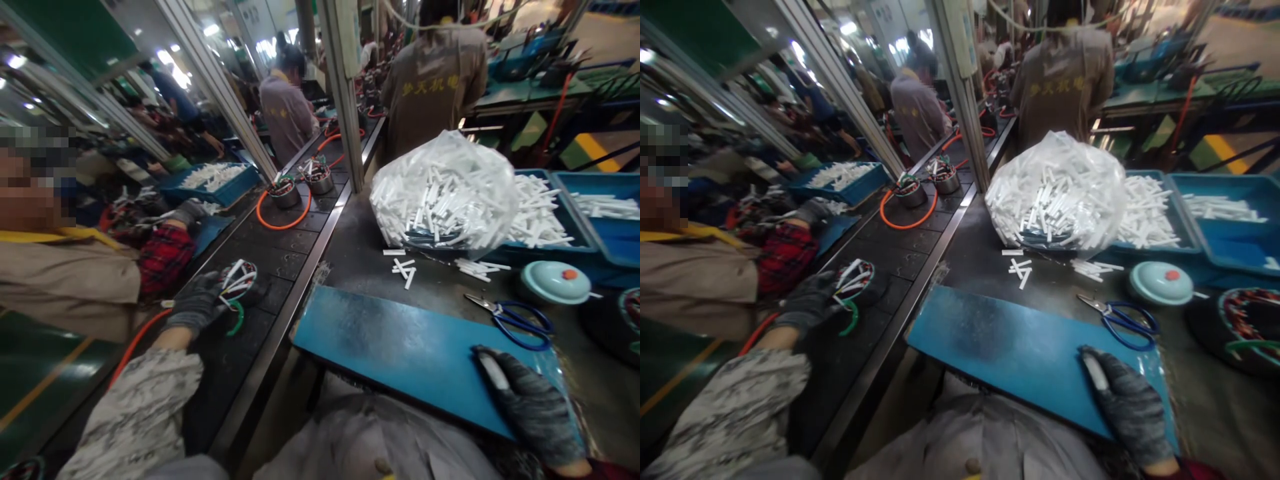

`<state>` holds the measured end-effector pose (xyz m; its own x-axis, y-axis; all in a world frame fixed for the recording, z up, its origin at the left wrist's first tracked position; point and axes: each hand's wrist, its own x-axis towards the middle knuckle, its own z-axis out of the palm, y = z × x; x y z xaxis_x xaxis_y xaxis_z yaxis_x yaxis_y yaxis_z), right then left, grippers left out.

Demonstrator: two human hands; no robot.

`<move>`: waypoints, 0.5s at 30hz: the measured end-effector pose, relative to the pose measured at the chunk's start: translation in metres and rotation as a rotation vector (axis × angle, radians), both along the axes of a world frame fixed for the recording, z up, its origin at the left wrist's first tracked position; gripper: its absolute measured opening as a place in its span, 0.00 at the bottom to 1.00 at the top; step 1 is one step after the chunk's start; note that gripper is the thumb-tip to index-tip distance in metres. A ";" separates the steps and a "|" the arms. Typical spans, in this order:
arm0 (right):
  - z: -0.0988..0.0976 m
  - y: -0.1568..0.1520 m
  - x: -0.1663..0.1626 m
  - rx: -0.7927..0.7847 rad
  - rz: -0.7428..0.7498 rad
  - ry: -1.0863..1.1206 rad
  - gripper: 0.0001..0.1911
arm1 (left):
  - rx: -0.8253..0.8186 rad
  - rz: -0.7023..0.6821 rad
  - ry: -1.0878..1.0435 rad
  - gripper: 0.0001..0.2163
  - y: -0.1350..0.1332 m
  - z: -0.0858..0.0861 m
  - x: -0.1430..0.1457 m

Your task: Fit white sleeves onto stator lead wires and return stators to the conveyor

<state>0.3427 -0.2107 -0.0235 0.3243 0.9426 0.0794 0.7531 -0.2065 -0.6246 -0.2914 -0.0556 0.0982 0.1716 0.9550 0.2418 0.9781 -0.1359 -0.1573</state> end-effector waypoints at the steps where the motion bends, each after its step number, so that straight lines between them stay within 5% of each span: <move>1: 0.000 0.000 -0.001 -0.004 -0.002 0.000 0.26 | 0.006 0.115 0.045 0.10 0.000 0.005 0.000; 4: 0.002 0.000 -0.002 -0.003 -0.004 0.004 0.26 | 0.110 0.274 0.145 0.12 0.007 0.014 0.020; 9: 0.002 0.001 -0.004 0.026 0.037 0.006 0.24 | 0.155 -0.128 -0.039 0.16 0.052 -0.008 0.097; 15: -0.012 -0.007 -0.007 0.114 0.094 -0.079 0.21 | 0.058 -0.184 -0.128 0.20 0.127 -0.049 0.183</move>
<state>0.3357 -0.2178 -0.0356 0.2234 0.9519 0.2096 0.8134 -0.0636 -0.5782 -0.1082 0.0715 0.0489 0.3062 0.8944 0.3262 0.9501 -0.3085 -0.0460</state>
